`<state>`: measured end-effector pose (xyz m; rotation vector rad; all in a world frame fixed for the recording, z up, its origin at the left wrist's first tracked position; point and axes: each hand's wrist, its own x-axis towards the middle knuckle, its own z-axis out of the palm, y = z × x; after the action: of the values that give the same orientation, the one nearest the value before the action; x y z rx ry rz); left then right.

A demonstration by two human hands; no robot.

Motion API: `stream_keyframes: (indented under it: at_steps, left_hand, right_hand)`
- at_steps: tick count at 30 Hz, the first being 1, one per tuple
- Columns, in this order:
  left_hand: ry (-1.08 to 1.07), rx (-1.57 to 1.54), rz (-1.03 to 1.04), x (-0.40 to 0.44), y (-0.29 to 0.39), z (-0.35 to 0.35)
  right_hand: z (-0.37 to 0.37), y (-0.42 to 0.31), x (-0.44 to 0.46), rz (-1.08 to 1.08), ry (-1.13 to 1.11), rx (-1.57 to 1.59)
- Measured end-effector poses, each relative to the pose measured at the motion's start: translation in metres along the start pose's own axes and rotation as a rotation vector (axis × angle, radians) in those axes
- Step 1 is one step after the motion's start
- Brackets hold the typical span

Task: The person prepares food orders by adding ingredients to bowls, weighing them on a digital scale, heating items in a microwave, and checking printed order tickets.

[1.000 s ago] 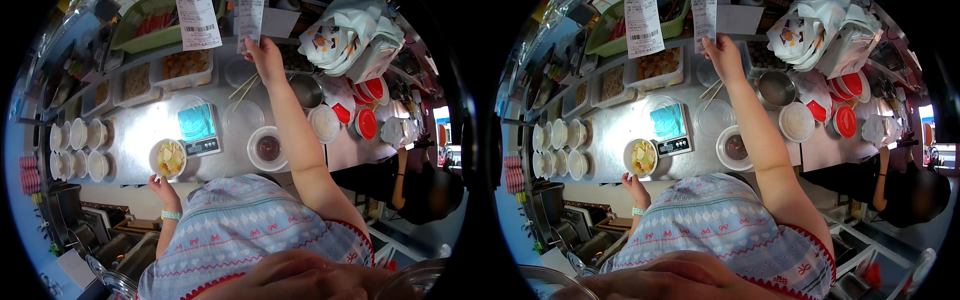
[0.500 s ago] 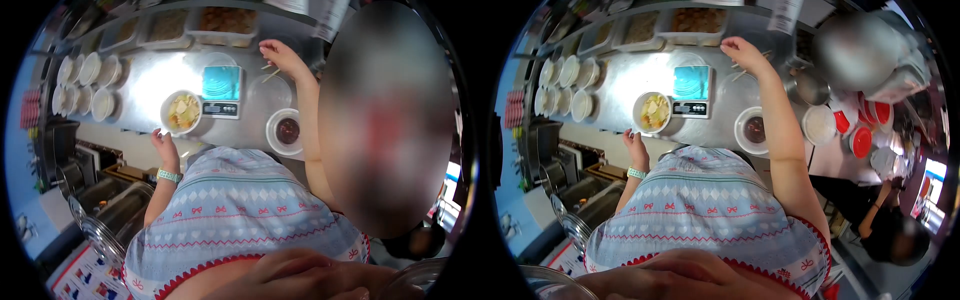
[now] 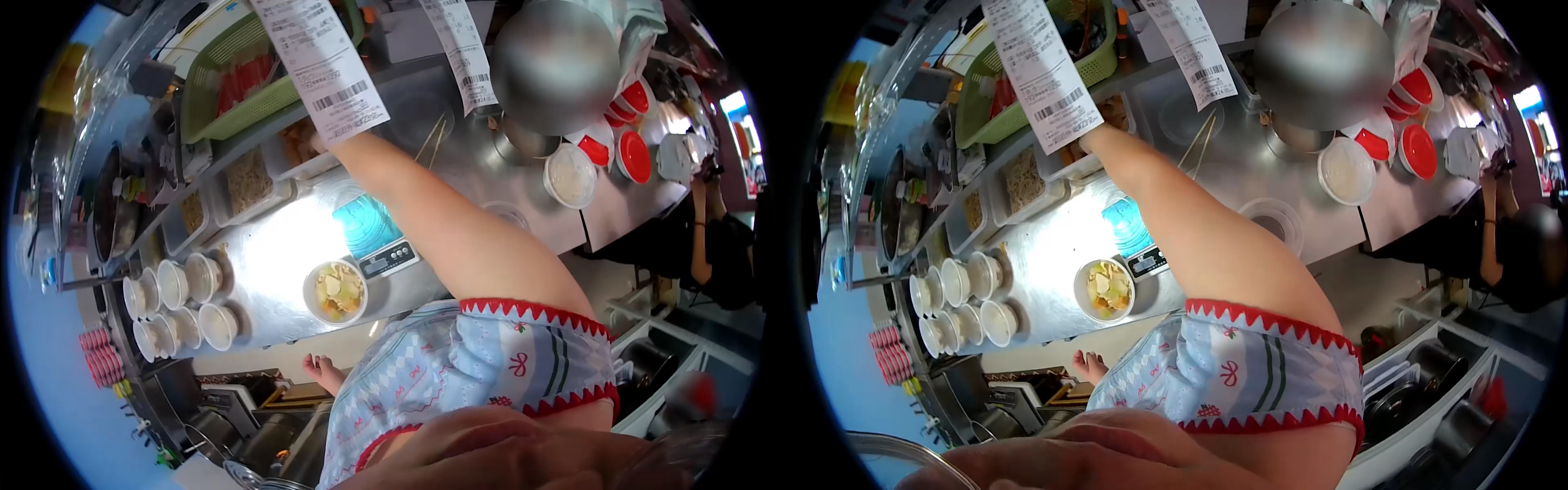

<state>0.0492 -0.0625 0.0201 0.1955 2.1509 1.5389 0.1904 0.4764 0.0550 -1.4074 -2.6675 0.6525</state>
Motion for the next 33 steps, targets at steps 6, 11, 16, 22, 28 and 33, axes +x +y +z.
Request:
stream_keyframes:
  at_steps: [6, 11, 16, 22, 28, 33]
  left_hand:
    - [-0.003, -0.067, -0.024, 0.014, 0.003, -0.006]
    - [-0.022, -0.036, -0.019, 0.011, 0.007, 0.002]
    - [-0.027, -0.026, -0.057, 0.006, -0.011, -0.007]
    - [-0.020, -0.073, -0.062, -0.008, -0.008, -0.003]
    - [-0.512, 0.192, 0.677, -0.057, 0.109, 0.078]
    - [-1.149, 0.333, 1.435, -0.136, 0.285, 0.249]
  right_hand:
    - [-0.002, 0.004, -0.001, 0.021, 0.007, 0.058]
    - [-0.007, 0.011, 0.000, 0.032, 0.001, 0.092]
    - [-0.001, 0.015, -0.009, 0.039, 0.002, 0.129]
    - [-0.002, 0.027, -0.010, 0.038, 0.055, 0.264]
    - [-0.005, 0.036, -0.014, 0.063, 0.160, 0.629]
    - [-0.010, 0.038, -0.030, 0.084, 0.218, 1.114]
